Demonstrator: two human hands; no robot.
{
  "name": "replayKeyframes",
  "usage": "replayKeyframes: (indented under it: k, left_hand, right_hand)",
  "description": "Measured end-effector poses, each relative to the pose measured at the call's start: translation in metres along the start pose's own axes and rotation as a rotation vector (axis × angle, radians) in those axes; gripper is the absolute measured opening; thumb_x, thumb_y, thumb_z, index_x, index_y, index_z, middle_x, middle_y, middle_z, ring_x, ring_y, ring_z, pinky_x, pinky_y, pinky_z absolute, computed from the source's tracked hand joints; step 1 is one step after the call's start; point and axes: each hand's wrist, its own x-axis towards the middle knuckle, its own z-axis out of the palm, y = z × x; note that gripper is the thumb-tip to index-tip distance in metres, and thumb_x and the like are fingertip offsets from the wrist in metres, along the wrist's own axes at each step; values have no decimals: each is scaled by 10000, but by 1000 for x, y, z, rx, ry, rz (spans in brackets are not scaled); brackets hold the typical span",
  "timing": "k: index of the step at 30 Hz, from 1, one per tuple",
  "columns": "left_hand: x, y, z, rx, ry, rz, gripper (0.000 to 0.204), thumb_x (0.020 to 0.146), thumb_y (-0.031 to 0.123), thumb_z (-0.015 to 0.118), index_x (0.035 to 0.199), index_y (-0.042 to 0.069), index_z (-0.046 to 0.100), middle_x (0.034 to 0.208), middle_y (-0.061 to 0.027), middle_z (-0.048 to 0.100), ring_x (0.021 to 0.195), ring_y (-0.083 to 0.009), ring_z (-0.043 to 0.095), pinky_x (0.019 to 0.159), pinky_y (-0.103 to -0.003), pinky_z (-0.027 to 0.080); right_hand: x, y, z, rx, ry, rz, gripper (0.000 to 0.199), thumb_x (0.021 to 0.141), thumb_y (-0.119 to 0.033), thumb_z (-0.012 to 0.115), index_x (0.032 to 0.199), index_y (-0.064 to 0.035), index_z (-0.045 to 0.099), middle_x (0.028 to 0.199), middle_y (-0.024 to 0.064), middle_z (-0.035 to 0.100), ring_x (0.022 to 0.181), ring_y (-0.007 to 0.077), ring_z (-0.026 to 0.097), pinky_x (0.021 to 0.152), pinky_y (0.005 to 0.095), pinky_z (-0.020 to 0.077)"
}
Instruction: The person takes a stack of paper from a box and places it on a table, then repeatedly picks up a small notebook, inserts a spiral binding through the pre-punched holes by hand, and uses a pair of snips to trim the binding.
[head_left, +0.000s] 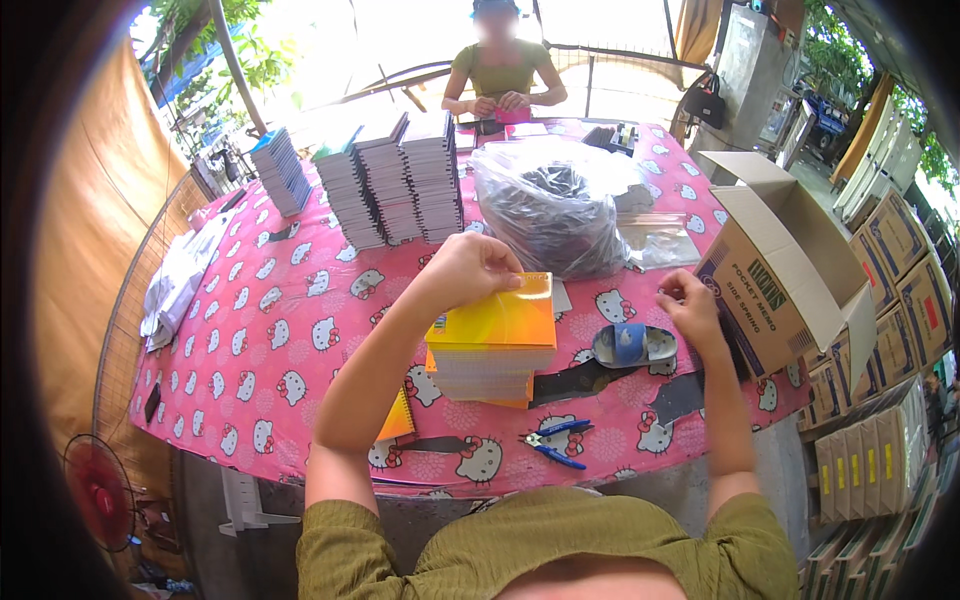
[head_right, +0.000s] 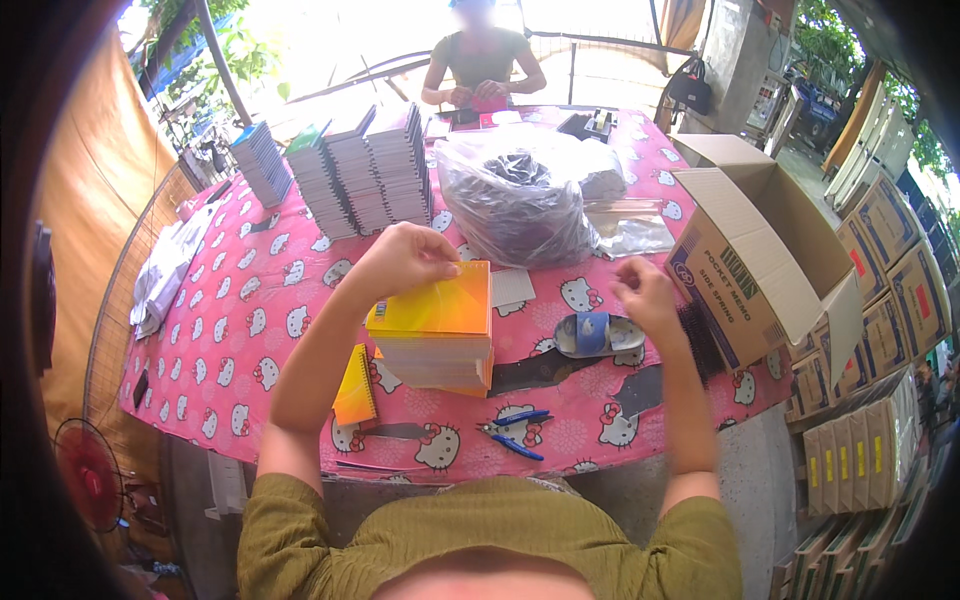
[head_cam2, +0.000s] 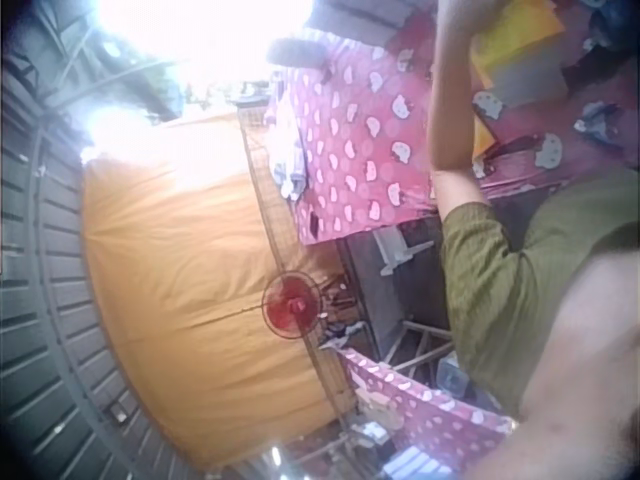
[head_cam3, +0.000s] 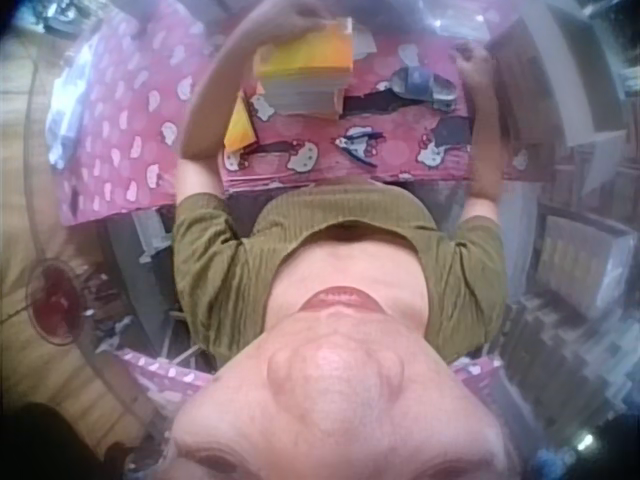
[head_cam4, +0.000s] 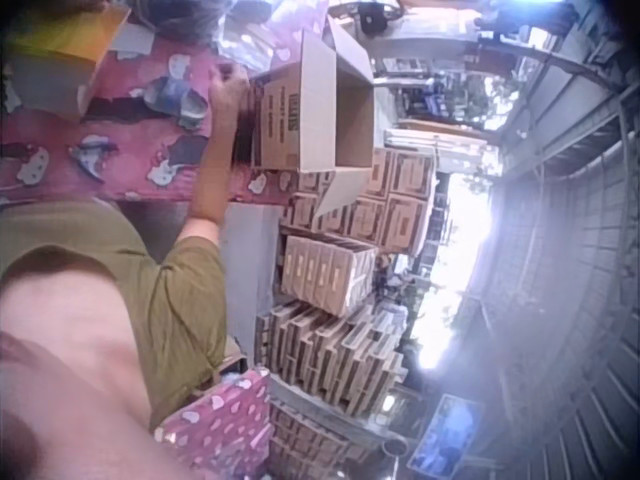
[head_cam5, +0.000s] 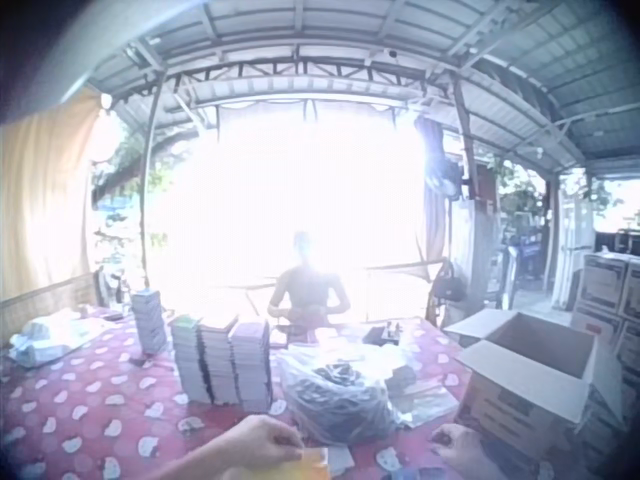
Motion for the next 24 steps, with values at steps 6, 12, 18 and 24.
replayKeyframes:
  k: [6,12,18,24]
  left_hand:
    - [-37,55,-14,-41,246,62,146,726,63,711,862,16,690,820,-92,679,740,-161,642,693,-289,504]
    - [-52,61,1,52,397,205,145,723,86,728,846,20,690,814,-93,678,755,-195,640,705,-300,501]
    - [-51,67,4,129,438,186,197,696,188,764,808,44,693,790,-80,674,755,-200,631,712,-321,493]
    - [-48,66,9,173,499,152,201,687,205,772,801,58,694,796,-66,671,776,-204,624,741,-325,472]
  right_hand:
    - [-8,-105,5,527,-128,-150,202,763,-66,723,955,-37,668,851,57,663,735,91,617,641,229,482]
    - [-7,-150,1,465,-135,-376,165,755,-43,733,909,-28,679,869,15,635,721,61,573,624,193,451]
    - [-1,-156,-1,401,-127,-441,145,746,-40,743,869,-24,667,848,11,617,709,50,558,613,187,441]
    - [7,-163,-3,511,-413,-219,97,791,-78,679,883,-47,672,777,7,611,675,65,534,597,239,436]
